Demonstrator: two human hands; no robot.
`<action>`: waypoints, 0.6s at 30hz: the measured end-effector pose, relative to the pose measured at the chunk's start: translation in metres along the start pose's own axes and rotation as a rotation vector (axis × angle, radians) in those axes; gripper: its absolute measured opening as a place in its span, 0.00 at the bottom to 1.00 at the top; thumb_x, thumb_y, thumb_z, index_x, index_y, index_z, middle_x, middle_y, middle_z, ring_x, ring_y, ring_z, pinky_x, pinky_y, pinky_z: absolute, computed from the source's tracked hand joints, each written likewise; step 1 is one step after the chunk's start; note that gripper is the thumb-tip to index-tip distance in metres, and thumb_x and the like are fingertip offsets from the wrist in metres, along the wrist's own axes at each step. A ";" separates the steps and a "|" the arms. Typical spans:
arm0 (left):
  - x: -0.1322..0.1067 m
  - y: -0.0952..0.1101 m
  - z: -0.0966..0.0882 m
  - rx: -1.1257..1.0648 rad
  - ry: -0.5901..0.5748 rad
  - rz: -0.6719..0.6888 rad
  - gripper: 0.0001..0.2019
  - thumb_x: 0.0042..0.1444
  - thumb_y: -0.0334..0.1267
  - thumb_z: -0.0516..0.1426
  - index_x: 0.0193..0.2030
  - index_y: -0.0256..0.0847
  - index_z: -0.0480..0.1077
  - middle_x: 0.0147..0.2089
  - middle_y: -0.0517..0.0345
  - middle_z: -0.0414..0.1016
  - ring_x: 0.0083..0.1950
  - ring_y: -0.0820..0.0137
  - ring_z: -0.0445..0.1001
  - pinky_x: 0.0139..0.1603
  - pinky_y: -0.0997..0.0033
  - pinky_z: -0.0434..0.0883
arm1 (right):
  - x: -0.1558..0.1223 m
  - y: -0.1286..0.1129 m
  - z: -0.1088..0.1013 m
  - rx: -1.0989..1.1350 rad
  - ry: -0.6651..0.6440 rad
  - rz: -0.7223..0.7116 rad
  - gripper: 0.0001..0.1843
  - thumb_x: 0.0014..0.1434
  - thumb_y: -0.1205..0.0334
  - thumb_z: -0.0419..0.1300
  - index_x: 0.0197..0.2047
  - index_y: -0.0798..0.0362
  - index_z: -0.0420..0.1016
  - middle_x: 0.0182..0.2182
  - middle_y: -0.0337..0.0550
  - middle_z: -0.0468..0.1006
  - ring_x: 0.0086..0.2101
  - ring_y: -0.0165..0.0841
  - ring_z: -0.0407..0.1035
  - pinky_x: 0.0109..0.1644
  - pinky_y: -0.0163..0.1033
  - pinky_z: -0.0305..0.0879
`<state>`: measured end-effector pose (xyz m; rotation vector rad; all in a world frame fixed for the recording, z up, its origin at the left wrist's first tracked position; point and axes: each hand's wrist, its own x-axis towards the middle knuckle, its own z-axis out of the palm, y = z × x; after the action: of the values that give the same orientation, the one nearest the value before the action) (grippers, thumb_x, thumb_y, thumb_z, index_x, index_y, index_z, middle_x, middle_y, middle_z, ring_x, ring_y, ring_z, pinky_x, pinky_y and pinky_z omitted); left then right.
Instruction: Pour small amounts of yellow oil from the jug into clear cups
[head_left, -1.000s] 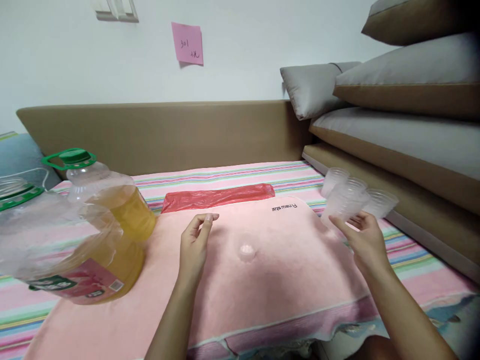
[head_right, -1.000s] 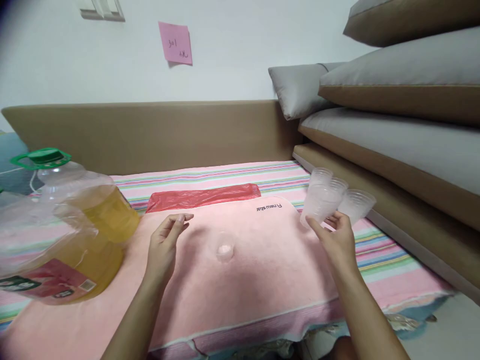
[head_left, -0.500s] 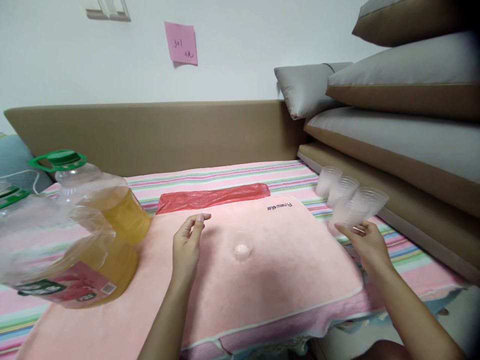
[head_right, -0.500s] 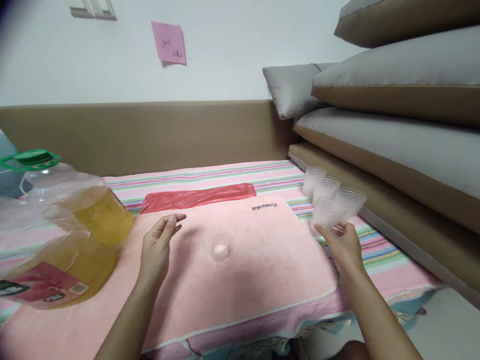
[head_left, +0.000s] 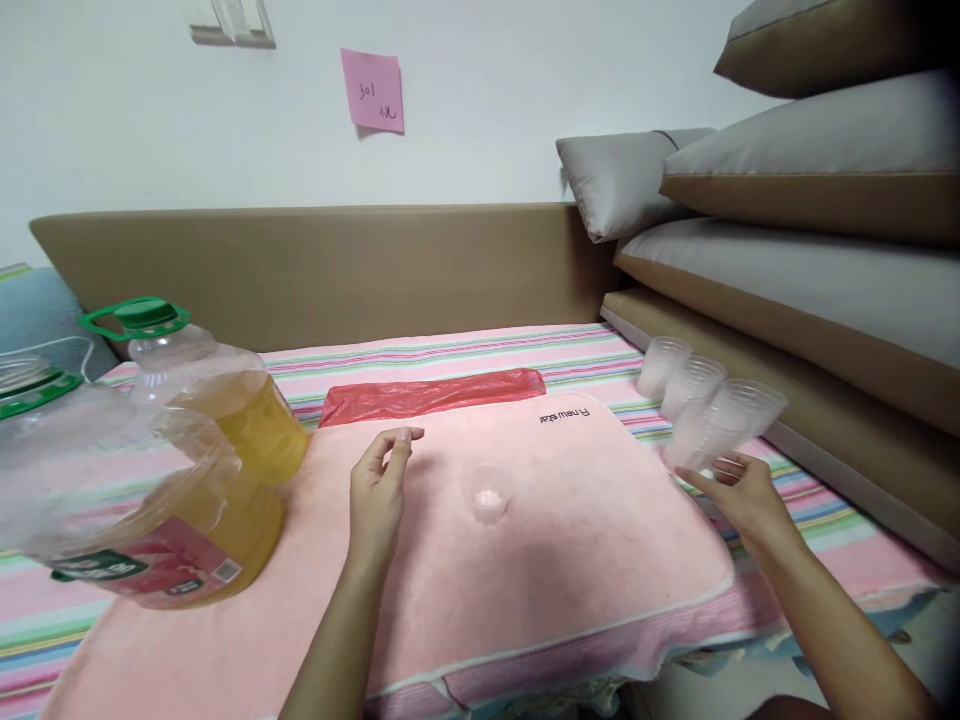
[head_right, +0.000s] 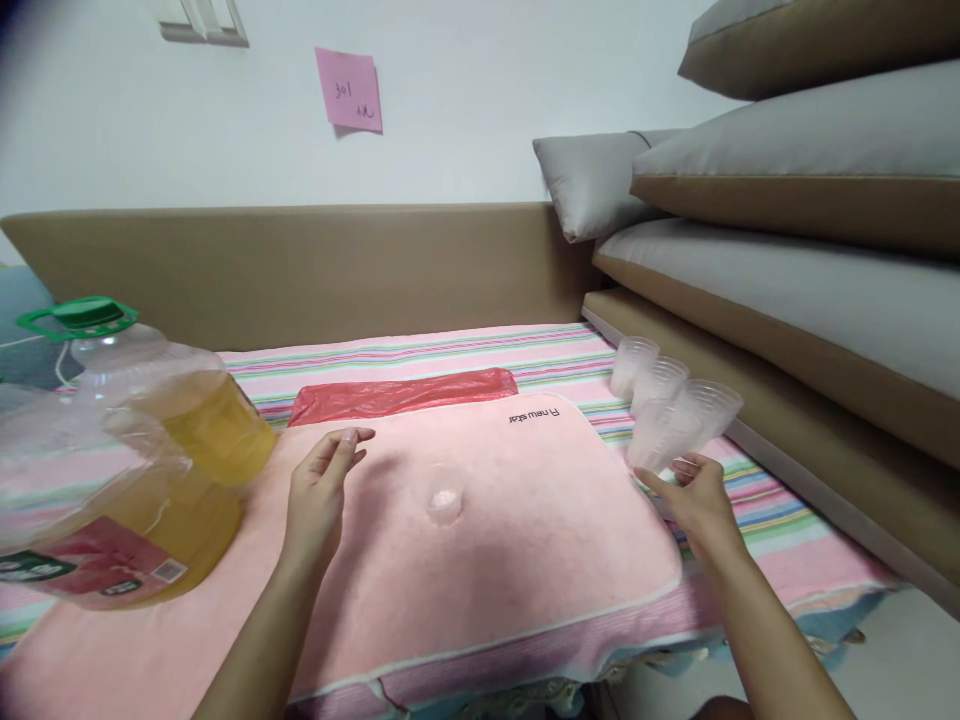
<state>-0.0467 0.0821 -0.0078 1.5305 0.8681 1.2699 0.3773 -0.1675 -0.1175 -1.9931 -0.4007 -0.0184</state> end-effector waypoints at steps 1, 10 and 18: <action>0.000 0.001 0.000 0.000 0.002 0.001 0.23 0.67 0.64 0.63 0.44 0.44 0.81 0.53 0.51 0.83 0.62 0.54 0.76 0.65 0.55 0.69 | -0.001 -0.002 -0.006 -0.040 -0.009 -0.001 0.48 0.27 0.31 0.72 0.47 0.45 0.60 0.49 0.63 0.76 0.55 0.67 0.75 0.61 0.65 0.74; -0.005 0.019 0.003 0.005 0.033 0.095 0.21 0.70 0.60 0.62 0.43 0.43 0.80 0.49 0.52 0.82 0.56 0.60 0.79 0.57 0.63 0.72 | -0.052 -0.070 -0.036 -0.381 -0.235 -0.286 0.27 0.65 0.31 0.49 0.29 0.42 0.68 0.30 0.53 0.75 0.34 0.56 0.69 0.41 0.59 0.62; -0.021 0.033 -0.014 0.102 0.043 0.261 0.19 0.76 0.55 0.57 0.43 0.42 0.77 0.35 0.58 0.77 0.37 0.68 0.75 0.41 0.69 0.70 | -0.157 -0.159 0.004 -0.058 -1.562 -0.441 0.35 0.76 0.32 0.51 0.31 0.53 0.77 0.31 0.47 0.79 0.34 0.42 0.74 0.42 0.43 0.69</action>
<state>-0.0664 0.0551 0.0171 1.7467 0.7892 1.4687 0.1827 -0.1449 -0.0103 -1.5453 -1.7869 1.2941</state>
